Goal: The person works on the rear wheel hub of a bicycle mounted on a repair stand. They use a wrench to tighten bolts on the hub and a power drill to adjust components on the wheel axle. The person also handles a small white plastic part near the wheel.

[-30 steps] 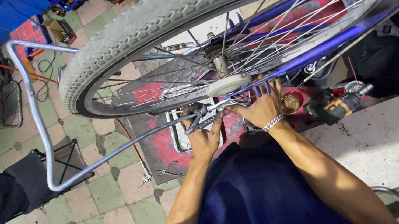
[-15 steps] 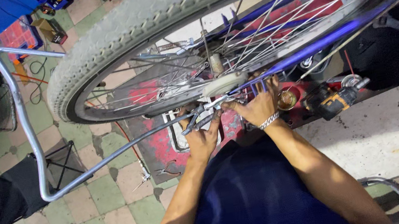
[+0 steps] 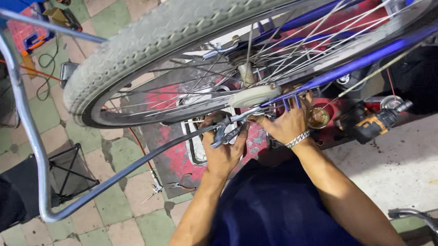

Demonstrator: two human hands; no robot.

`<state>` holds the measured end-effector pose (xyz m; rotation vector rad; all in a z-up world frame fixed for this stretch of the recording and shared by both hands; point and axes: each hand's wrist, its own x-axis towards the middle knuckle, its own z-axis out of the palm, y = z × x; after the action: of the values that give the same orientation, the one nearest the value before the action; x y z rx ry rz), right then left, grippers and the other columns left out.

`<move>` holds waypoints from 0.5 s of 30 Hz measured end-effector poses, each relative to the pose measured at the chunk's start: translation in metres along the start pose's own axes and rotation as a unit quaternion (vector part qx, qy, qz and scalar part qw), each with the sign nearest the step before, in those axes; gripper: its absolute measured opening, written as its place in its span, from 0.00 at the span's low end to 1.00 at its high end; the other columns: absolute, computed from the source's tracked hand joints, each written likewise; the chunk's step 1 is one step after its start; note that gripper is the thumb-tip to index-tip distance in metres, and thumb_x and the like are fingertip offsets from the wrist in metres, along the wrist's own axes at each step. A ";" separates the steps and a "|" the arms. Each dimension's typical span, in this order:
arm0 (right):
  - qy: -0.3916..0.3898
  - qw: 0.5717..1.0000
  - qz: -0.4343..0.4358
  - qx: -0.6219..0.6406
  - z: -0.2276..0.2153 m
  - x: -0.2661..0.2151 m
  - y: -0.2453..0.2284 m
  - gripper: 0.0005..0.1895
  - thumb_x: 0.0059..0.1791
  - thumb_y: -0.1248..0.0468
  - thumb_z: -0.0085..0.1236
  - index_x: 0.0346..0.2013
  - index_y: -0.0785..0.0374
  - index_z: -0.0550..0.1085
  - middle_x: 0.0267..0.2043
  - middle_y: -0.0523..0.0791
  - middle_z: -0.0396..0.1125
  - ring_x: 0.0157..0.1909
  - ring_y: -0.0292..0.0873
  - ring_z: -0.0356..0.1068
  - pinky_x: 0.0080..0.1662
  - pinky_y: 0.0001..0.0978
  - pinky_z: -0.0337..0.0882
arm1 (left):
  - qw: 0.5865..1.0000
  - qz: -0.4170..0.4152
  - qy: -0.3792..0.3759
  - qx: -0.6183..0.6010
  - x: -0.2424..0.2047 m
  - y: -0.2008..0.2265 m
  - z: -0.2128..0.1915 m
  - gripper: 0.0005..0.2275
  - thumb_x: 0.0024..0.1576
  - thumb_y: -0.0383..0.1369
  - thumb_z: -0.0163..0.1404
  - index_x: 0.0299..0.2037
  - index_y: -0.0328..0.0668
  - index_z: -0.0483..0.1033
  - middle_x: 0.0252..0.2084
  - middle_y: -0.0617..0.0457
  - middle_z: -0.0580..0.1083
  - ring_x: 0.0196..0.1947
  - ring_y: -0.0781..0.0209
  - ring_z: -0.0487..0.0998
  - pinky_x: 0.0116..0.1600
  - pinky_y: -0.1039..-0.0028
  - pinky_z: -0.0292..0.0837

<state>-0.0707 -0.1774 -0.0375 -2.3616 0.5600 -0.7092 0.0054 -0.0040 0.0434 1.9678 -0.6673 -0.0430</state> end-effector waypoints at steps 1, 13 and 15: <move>-0.012 1.000 0.010 -0.005 0.001 -0.001 -0.002 0.48 0.41 0.34 0.66 0.61 0.67 0.70 0.59 0.59 0.66 0.64 0.65 0.61 0.69 0.65 0.51 | 1.000 0.026 -0.007 0.015 0.001 0.001 -0.004 0.22 0.53 0.34 0.65 0.50 0.32 0.66 0.43 0.41 0.73 0.42 0.47 0.77 0.50 0.62 0.72; -0.029 0.994 -0.044 -0.096 -0.002 -0.009 -0.003 0.45 0.42 0.33 0.64 0.61 0.62 0.71 0.63 0.56 0.66 0.67 0.62 0.60 0.69 0.64 0.48 | 0.978 0.189 -0.089 0.026 0.026 0.012 -0.001 0.20 0.54 0.27 0.60 0.52 0.33 0.63 0.51 0.37 0.76 0.45 0.42 0.82 0.46 0.63 0.80; -0.054 0.997 -0.010 -0.056 -0.003 -0.013 0.001 0.45 0.42 0.33 0.64 0.60 0.62 0.71 0.62 0.57 0.65 0.68 0.64 0.59 0.70 0.62 0.49 | 0.976 0.198 -0.090 -0.003 0.026 0.012 -0.001 0.20 0.54 0.27 0.61 0.50 0.36 0.62 0.51 0.37 0.75 0.44 0.42 0.82 0.45 0.62 0.80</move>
<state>-0.0830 -0.1724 -0.0405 -2.4963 0.5422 -0.5678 0.0225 -0.0197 0.0605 1.8055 -1.1669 0.0208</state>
